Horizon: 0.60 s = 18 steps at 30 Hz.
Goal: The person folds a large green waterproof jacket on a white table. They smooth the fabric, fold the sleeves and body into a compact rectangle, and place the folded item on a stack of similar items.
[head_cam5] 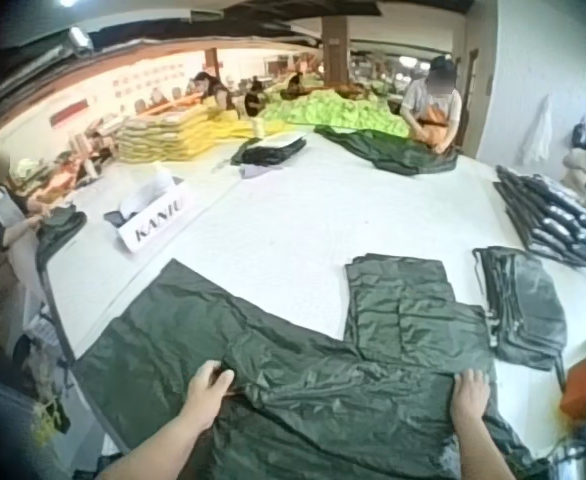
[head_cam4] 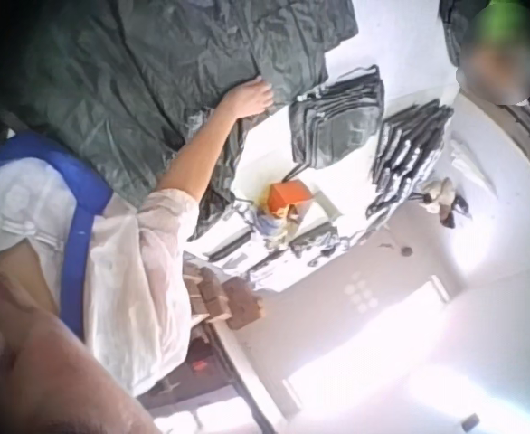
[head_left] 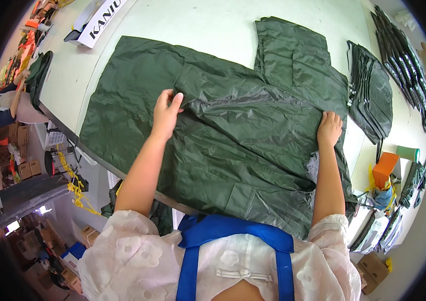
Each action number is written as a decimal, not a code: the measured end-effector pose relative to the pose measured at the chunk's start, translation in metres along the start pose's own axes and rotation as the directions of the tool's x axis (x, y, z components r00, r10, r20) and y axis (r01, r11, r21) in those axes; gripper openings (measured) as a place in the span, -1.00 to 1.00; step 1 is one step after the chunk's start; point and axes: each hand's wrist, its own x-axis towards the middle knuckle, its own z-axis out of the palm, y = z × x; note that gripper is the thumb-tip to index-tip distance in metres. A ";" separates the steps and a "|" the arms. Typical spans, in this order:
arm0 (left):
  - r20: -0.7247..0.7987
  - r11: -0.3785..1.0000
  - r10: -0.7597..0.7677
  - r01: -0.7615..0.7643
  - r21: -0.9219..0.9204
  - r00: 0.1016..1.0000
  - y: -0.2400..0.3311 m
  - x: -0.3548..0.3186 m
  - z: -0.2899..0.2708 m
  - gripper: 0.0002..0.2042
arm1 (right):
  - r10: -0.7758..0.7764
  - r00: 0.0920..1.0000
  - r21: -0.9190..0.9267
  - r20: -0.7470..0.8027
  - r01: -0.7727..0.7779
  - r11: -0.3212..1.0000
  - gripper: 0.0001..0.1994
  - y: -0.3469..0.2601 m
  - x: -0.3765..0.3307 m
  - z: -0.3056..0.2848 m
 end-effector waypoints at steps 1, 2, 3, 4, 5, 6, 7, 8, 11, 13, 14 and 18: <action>-0.045 0.977 0.104 -0.094 0.190 0.994 -0.006 0.004 -0.001 -0.73 | 0.002 1.000 -0.001 -0.028 -0.002 1.000 -0.76 -0.001 -0.001 0.001; -0.101 0.923 0.338 -0.309 0.228 0.936 0.004 0.006 0.005 -0.73 | -0.001 0.998 -0.003 -0.059 0.000 1.000 -0.76 0.000 -0.001 0.003; -0.094 0.851 0.459 -0.406 0.333 0.884 0.016 0.013 0.005 -0.73 | -0.005 0.997 0.013 -0.074 0.006 1.000 -0.77 0.003 -0.001 0.006; -0.074 0.757 0.572 -0.491 0.432 0.817 0.023 0.025 0.002 -0.72 | -0.009 0.996 0.028 -0.089 0.011 1.000 -0.77 0.006 0.000 0.010; -0.058 0.742 0.558 -0.467 0.480 0.828 0.021 0.043 -0.005 -0.72 | -0.026 0.995 0.054 -0.101 0.032 0.998 -0.77 0.006 0.001 0.012; 0.063 0.686 0.474 -0.414 0.599 0.878 0.008 0.060 -0.013 -0.73 | -0.025 0.995 0.038 -0.095 0.029 0.999 -0.78 0.003 0.000 0.011; 0.102 0.578 0.385 -0.326 0.748 0.917 -0.004 0.072 -0.013 -0.74 | -0.020 0.996 0.019 -0.090 0.021 1.000 -0.78 -0.002 -0.001 0.009; 0.129 0.437 0.292 -0.252 0.863 0.948 0.000 0.079 -0.003 -0.75 | -0.006 0.996 -0.006 -0.091 0.005 1.000 -0.78 -0.002 0.000 0.009; -0.035 0.628 0.570 -0.408 0.663 0.821 0.034 0.085 0.031 -0.64 | 0.005 0.997 -0.015 -0.083 -0.006 1.000 -0.79 0.003 0.000 0.012; 0.225 0.322 0.742 -0.631 0.706 0.632 0.047 0.072 0.059 -0.55 | 0.010 0.997 -0.016 -0.078 -0.011 1.000 -0.80 0.001 0.001 0.008; 0.459 0.121 0.680 -0.706 0.698 0.571 0.044 0.070 0.068 -0.50 | 0.010 0.998 -0.020 -0.068 -0.011 1.000 -0.80 -0.001 0.001 0.009; 0.566 0.059 0.198 -0.586 0.808 0.800 -0.005 0.110 0.080 -0.46 | -0.031 0.999 0.013 -0.021 0.031 0.999 -0.80 -0.005 0.002 0.001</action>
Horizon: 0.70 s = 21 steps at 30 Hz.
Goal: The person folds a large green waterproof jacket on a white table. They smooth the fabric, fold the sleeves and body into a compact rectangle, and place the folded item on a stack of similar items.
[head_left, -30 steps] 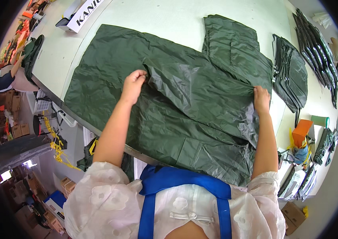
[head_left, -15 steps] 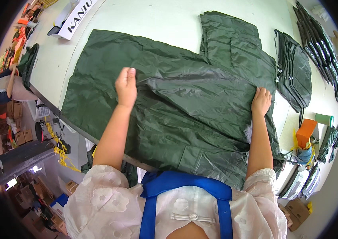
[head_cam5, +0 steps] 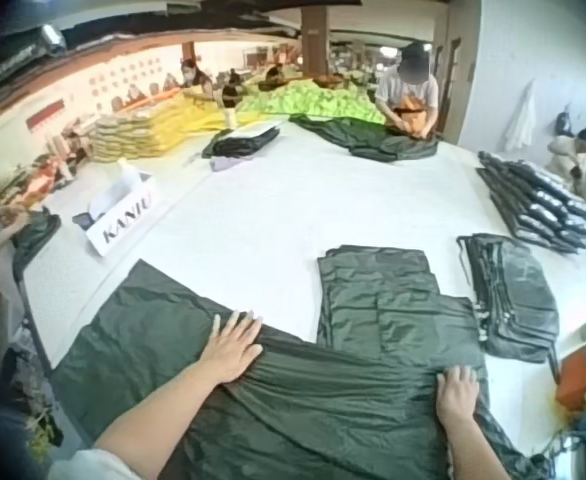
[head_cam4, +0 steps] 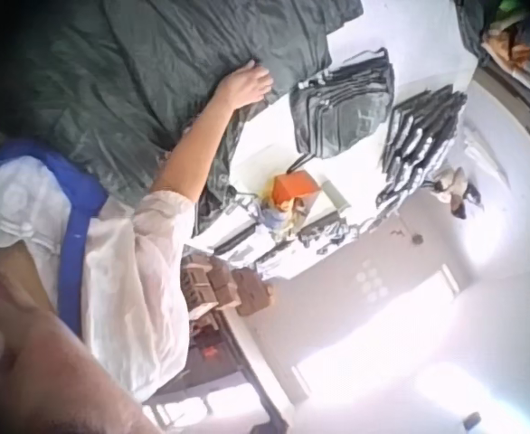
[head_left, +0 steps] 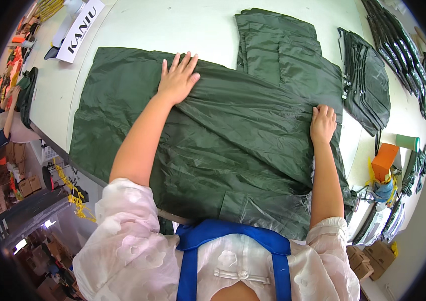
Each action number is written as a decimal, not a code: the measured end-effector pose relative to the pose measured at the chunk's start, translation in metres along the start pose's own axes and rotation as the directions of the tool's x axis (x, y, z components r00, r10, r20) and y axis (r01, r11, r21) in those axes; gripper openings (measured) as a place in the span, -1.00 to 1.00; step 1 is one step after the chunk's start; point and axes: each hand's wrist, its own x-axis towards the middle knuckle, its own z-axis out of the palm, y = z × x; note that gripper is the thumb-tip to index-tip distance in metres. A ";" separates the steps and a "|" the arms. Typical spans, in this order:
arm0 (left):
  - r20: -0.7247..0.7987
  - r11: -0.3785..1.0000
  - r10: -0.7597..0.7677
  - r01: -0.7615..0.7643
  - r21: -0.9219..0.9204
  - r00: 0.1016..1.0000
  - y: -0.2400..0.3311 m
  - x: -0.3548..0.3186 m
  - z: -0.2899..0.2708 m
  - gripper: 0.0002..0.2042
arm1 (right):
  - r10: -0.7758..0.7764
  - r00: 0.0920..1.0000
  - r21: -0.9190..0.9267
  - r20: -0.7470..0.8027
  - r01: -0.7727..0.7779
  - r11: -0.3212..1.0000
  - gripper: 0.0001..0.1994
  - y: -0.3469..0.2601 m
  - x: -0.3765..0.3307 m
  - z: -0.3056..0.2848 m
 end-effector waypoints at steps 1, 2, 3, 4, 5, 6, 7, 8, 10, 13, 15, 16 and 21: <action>0.084 0.993 -0.020 0.029 -0.116 0.996 -0.005 0.012 0.001 -0.48 | 0.000 0.995 0.051 0.096 -0.005 0.999 -0.80 0.003 0.006 -0.005; 0.109 0.960 0.001 0.030 -0.278 0.994 -0.015 0.018 -0.001 -0.50 | -0.054 0.984 0.116 0.167 0.035 0.993 -0.80 0.011 0.007 -0.011; 0.124 0.959 0.066 -0.029 -0.281 0.990 -0.032 0.029 0.002 -0.49 | -0.113 0.969 0.188 0.222 0.071 0.980 -0.79 0.021 0.013 -0.016; 0.139 0.955 0.130 -0.086 -0.284 0.982 -0.044 0.036 0.006 -0.48 | -0.176 0.947 0.261 0.271 0.104 0.960 -0.78 0.028 0.018 -0.021; 0.174 0.945 0.126 -0.065 -0.322 0.977 -0.040 0.039 -0.009 -0.39 | -0.171 0.914 0.287 0.368 0.063 0.956 -0.75 0.029 0.023 -0.034; 0.206 0.977 0.112 -0.070 -0.200 0.972 -0.032 0.043 -0.025 -0.42 | -0.181 0.885 0.283 0.429 0.058 0.957 -0.73 0.028 0.025 -0.043; 0.232 0.994 0.091 -0.075 -0.075 0.968 -0.023 0.047 -0.039 -0.45 | -0.192 0.853 0.277 0.486 0.057 0.959 -0.72 0.028 0.029 -0.052; 0.250 0.996 0.065 -0.080 0.051 0.966 -0.017 0.051 -0.050 -0.48 | -0.202 0.819 0.271 0.537 0.060 0.961 -0.71 0.026 0.034 -0.062; 0.289 0.976 0.130 -0.173 0.129 0.948 -0.018 0.062 -0.054 -0.67 | -0.162 0.801 0.209 0.577 0.047 0.977 -0.68 0.017 0.037 -0.084; 0.307 0.958 0.234 -0.273 0.092 0.923 -0.036 0.049 -0.062 -0.77 | -0.171 0.869 0.334 0.465 0.007 0.942 -0.67 0.012 0.012 -0.125; -0.004 0.939 0.342 -0.342 -0.046 0.940 -0.051 -0.005 -0.088 -0.86 | -0.150 0.871 0.399 0.467 -0.056 0.915 -0.78 -0.005 -0.019 -0.167; -0.174 0.921 0.360 -0.379 -0.088 0.916 -0.053 -0.038 -0.102 -0.89 | -0.183 0.907 0.447 0.378 -0.006 0.894 -0.79 -0.010 -0.044 -0.185; -0.395 0.870 0.477 -0.487 0.083 0.785 -0.052 -0.224 -0.130 -0.90 | -0.466 0.882 0.400 0.070 0.403 0.823 -0.71 0.000 -0.197 -0.223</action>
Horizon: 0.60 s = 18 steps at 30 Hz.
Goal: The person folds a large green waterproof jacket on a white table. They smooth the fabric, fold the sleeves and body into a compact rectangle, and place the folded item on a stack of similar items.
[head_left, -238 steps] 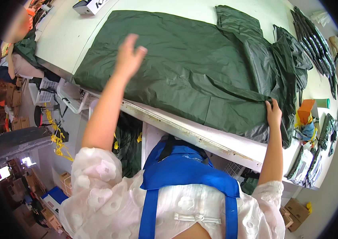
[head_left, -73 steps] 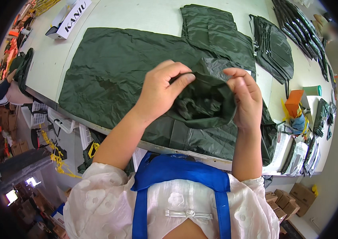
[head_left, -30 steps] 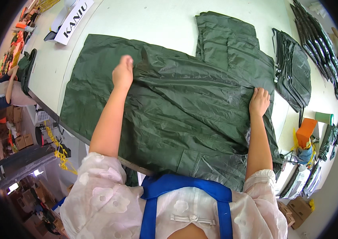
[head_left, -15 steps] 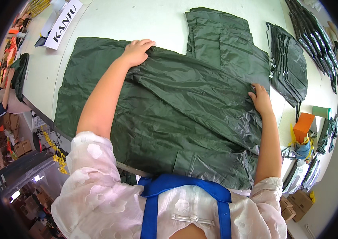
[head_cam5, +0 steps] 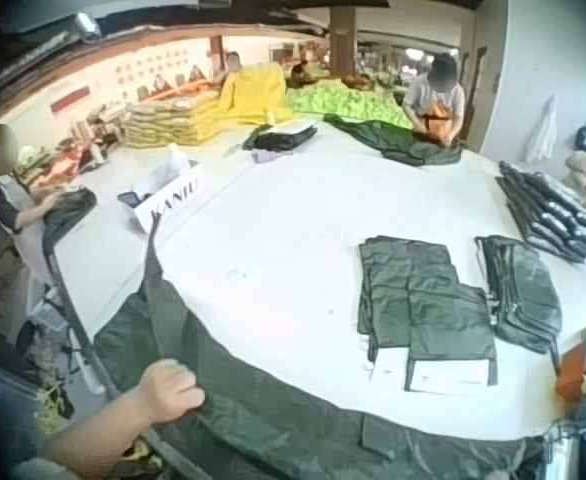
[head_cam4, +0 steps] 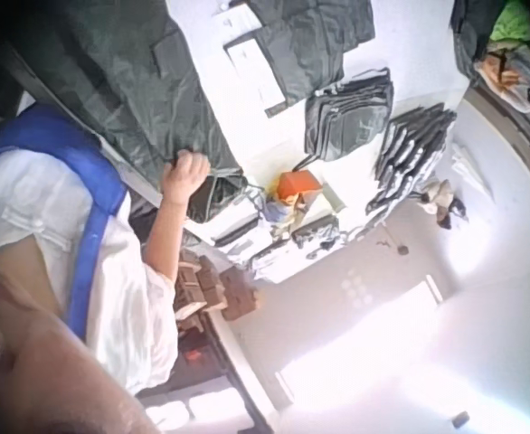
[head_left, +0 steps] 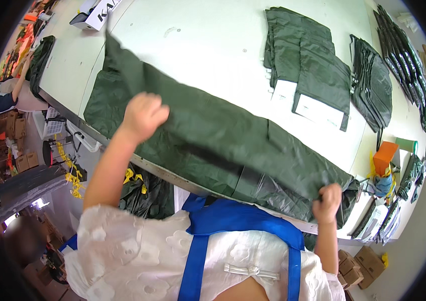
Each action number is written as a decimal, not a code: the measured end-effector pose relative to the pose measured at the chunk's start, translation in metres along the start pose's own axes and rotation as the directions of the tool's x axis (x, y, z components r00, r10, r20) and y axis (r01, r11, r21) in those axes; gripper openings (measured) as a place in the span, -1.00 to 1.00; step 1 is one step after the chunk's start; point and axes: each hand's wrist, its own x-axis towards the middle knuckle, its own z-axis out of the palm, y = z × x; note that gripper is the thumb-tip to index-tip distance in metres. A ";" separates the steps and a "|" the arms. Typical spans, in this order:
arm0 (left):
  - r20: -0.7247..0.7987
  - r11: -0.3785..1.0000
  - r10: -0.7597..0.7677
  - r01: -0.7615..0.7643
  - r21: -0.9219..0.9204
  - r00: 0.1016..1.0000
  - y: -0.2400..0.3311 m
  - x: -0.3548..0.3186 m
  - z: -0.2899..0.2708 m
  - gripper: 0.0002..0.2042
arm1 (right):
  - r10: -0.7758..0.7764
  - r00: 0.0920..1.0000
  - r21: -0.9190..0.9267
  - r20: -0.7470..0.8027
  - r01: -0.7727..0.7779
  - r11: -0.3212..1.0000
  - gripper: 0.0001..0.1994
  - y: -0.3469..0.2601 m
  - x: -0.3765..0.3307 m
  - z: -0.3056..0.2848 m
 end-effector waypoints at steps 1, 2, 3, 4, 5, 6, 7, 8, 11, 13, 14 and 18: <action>0.063 1.000 -0.012 0.014 -0.027 0.998 0.018 -0.032 -0.009 -0.90 | -0.011 0.996 0.011 0.086 0.010 1.000 -0.73 -0.007 -0.024 0.006; 0.153 0.996 -0.065 0.074 -0.053 0.986 0.034 -0.060 -0.009 -0.89 | -0.013 0.990 0.006 0.138 0.012 1.000 -0.73 -0.017 -0.033 0.012; 0.241 0.988 -0.108 0.130 -0.078 0.965 0.050 -0.083 -0.005 -0.88 | -0.008 0.982 -0.003 0.188 0.008 1.000 -0.74 -0.029 -0.044 0.018; 0.338 0.965 -0.185 0.236 -0.116 0.923 0.064 -0.093 -0.004 -0.86 | -0.021 0.977 -0.008 0.212 0.023 1.000 -0.74 -0.031 -0.055 0.027; 0.433 0.930 -0.246 0.337 -0.146 0.867 0.077 -0.100 -0.001 -0.84 | -0.028 0.971 -0.017 0.235 0.033 0.999 -0.74 -0.031 -0.066 0.036; 0.543 0.866 -0.283 0.454 -0.211 0.791 0.083 -0.105 -0.001 -0.76 | -0.025 0.968 -0.027 0.251 0.033 0.999 -0.75 -0.029 -0.071 0.041; 0.473 0.871 -0.277 0.426 -0.243 0.836 0.086 -0.105 -0.003 -0.73 | -0.025 0.969 -0.026 0.245 0.033 0.999 -0.76 -0.027 -0.078 0.048; 0.394 0.877 -0.265 0.390 -0.281 0.880 0.088 -0.099 -0.005 -0.69 | -0.029 0.974 -0.027 0.224 0.036 0.999 -0.77 -0.027 -0.081 0.053; 0.166 0.897 -0.315 0.350 -0.269 0.934 0.117 -0.064 0.005 -0.48 | -0.074 0.944 0.005 0.322 0.076 0.997 -0.71 -0.022 -0.076 0.058; 0.314 0.925 -0.320 0.366 -0.100 0.894 0.134 -0.063 0.033 -0.39 | -0.121 0.920 0.197 0.372 0.049 0.979 -0.74 -0.011 -0.063 0.046; 0.350 0.918 -0.330 0.385 -0.098 0.877 0.135 -0.070 0.050 -0.37 | -0.096 0.951 0.227 0.295 0.028 0.973 -0.77 0.001 -0.053 0.031; 0.350 0.924 -0.321 0.372 -0.088 0.880 0.134 -0.085 0.076 -0.34 | 0.394 0.917 -0.114 -0.060 -0.399 0.910 -0.36 0.130 -0.060 -0.016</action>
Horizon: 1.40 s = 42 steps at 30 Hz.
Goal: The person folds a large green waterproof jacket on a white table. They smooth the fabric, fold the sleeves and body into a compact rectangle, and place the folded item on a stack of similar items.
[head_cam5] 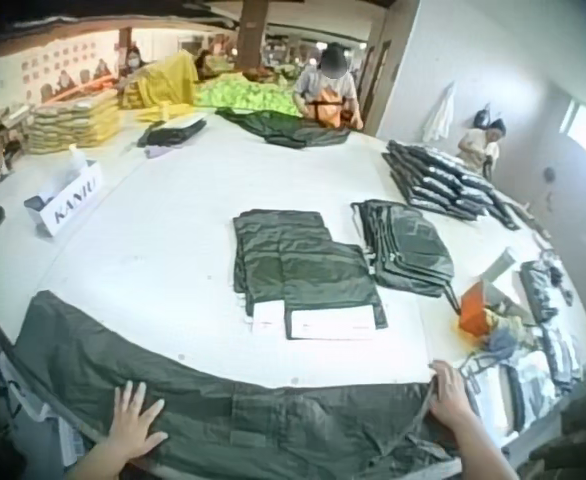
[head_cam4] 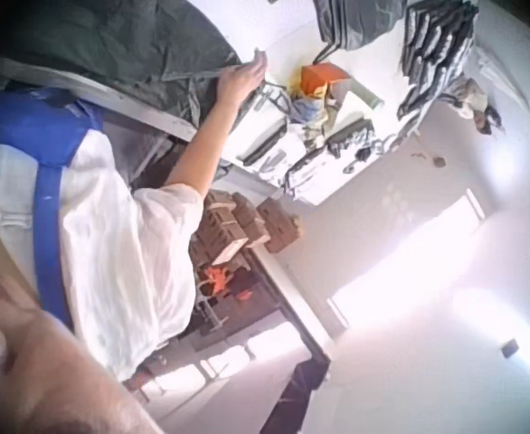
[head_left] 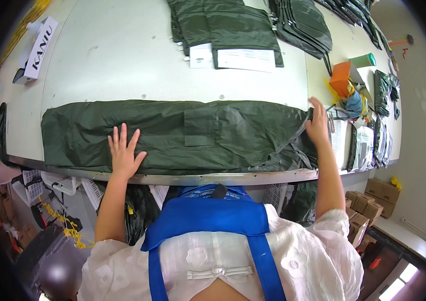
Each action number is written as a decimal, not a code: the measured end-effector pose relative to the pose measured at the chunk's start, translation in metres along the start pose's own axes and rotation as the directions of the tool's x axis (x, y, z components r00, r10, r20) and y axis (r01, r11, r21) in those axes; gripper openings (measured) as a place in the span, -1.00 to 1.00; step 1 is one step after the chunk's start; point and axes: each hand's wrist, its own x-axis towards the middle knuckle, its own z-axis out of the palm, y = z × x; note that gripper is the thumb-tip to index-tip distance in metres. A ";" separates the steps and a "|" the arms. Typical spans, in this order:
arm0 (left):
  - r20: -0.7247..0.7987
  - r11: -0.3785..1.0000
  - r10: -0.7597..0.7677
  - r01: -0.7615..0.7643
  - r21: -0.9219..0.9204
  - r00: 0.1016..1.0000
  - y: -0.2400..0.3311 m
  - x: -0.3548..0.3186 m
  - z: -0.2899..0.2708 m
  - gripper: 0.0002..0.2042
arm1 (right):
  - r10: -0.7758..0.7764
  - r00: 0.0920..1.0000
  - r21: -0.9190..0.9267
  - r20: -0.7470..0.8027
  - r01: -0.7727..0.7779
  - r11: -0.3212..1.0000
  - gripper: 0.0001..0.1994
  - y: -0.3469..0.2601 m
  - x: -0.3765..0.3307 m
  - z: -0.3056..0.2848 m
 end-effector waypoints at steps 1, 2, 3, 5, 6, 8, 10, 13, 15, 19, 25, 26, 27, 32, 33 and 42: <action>-0.001 1.000 0.003 -0.003 0.011 1.000 0.000 0.001 0.001 -0.33 | 0.097 0.982 -0.110 0.163 -0.080 0.991 -0.24 0.024 0.003 -0.007; -0.003 1.000 0.011 -0.011 0.019 1.000 0.000 0.002 0.003 -0.33 | 0.204 0.925 -0.162 0.321 -0.159 0.974 -0.16 0.037 0.008 -0.013; 0.008 1.000 0.009 -0.010 0.030 1.000 0.000 0.003 0.004 -0.33 | 0.218 0.914 -0.164 0.342 -0.171 0.972 -0.28 0.057 0.011 -0.005; 0.023 0.999 0.001 -0.002 0.047 1.000 0.000 0.004 0.007 -0.33 | 0.150 0.775 -0.019 0.614 -0.176 0.984 -0.51 0.086 0.022 -0.006; 0.027 0.998 0.003 -0.004 0.056 1.000 -0.002 0.003 0.008 -0.34 | 0.110 0.833 -0.006 0.542 -0.127 0.992 -0.60 0.096 0.023 -0.001; 0.031 0.997 0.001 -0.003 0.072 1.000 -0.005 0.000 0.011 -0.34 | 0.082 0.922 -0.008 0.379 -0.086 0.996 -0.71 0.104 0.024 0.001; 0.019 0.998 0.003 -0.005 0.070 1.000 -0.003 0.003 0.015 -0.35 | 0.055 0.959 -0.131 0.279 -0.019 0.991 -0.70 0.117 0.016 0.022; 0.007 0.996 0.018 -0.018 0.085 1.000 -0.006 0.003 0.016 -0.35 | 0.040 0.979 -0.162 0.202 -0.007 0.987 -0.73 0.112 0.014 0.027; 0.000 0.997 0.027 -0.027 0.073 1.000 -0.009 0.001 0.018 -0.35 | 0.029 0.978 -0.068 0.208 -0.015 0.998 -0.74 0.112 0.017 0.011; 0.000 0.998 0.023 -0.022 0.057 1.000 -0.006 0.008 0.014 -0.34 | 0.122 0.942 -0.370 0.312 0.002 0.929 -0.69 0.138 0.007 0.006; -0.045 0.999 0.004 -0.003 0.041 0.999 -0.008 0.000 0.014 -0.35 | 0.268 0.695 -0.447 0.668 0.086 0.890 -0.13 -0.025 0.056 -0.043; -0.045 0.999 -0.017 0.020 0.050 0.999 -0.006 -0.005 0.010 -0.35 | -0.016 0.803 -0.228 0.595 0.188 0.955 -0.09 -0.062 0.059 -0.032; -0.005 0.998 -0.044 0.044 0.045 0.999 -0.006 -0.005 0.008 -0.34 | -0.271 0.851 -0.020 0.451 0.313 0.950 -0.05 -0.105 0.056 -0.023; 0.013 0.999 -0.039 0.039 0.024 0.999 -0.007 -0.001 0.011 -0.33 | -0.563 0.792 0.105 0.233 0.555 0.825 -0.28 -0.273 0.000 0.108; -0.012 1.000 -0.021 0.021 0.008 1.000 -0.009 -0.004 0.013 -0.33 | -0.531 0.799 0.055 0.281 0.539 0.840 -0.32 -0.285 -0.006 0.137; -0.012 0.602 -0.795 0.791 0.109 0.607 -0.087 -0.079 -0.006 -0.32 | -0.500 0.776 -0.014 0.384 0.546 0.837 -0.34 -0.289 -0.012 0.158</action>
